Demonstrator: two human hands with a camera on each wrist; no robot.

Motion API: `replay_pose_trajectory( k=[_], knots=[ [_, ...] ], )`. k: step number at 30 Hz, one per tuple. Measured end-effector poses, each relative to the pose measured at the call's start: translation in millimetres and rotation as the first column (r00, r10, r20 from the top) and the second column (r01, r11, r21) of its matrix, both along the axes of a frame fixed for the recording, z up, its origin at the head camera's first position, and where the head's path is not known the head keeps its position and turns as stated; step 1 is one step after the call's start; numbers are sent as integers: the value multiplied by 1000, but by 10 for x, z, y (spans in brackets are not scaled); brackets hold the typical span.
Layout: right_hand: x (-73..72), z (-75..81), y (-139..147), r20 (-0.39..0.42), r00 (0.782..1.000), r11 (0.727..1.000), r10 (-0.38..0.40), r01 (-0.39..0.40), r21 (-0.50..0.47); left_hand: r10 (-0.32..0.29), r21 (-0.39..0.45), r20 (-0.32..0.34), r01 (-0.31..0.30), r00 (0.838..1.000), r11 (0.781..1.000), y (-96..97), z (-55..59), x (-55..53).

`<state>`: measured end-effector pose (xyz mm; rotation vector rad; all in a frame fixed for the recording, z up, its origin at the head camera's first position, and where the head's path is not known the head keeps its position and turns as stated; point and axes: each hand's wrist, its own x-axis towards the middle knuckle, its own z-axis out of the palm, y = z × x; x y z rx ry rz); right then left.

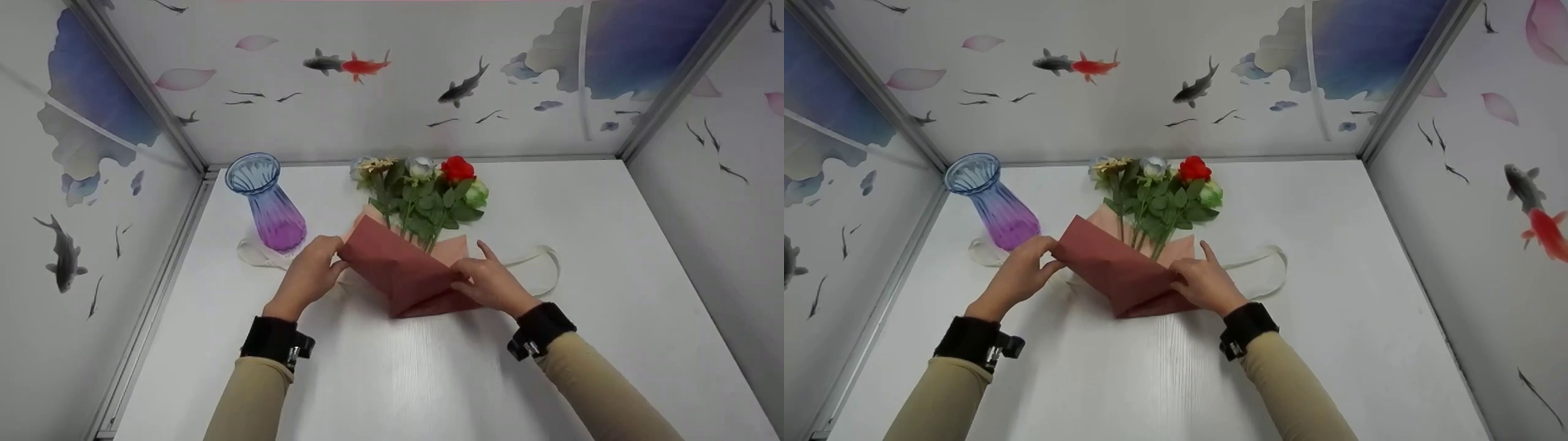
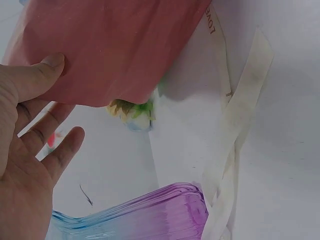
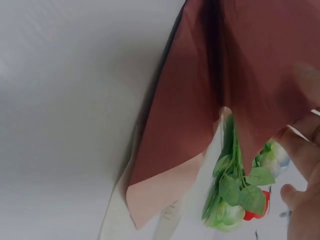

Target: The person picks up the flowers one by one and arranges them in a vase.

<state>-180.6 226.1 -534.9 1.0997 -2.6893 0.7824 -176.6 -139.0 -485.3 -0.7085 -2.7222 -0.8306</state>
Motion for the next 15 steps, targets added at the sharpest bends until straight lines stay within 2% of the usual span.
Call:
replay_pose_trajectory(
  k=[4, 9, 12, 15],
  knots=[
    [-2, -23, 38, 13, 999, 998, -29, 29, 55, 14, 8, 5, -14, 1000, 1000, -19, -16, -2],
    [-11, -17, 81, 27, 997, 996, -77, 76, 43, 29, 34, 17, -30, 999, 999, -61, -54, -1],
    [-12, 19, 106, -10, 994, 994, -107, 107, 31, 41, 55, 33, -42, 999, 998, -94, -104, -9],
    [-14, 77, 128, -87, 988, 991, -129, 131, 13, 51, 76, 60, -55, 997, 996, -127, -177, -19]
  ],
)
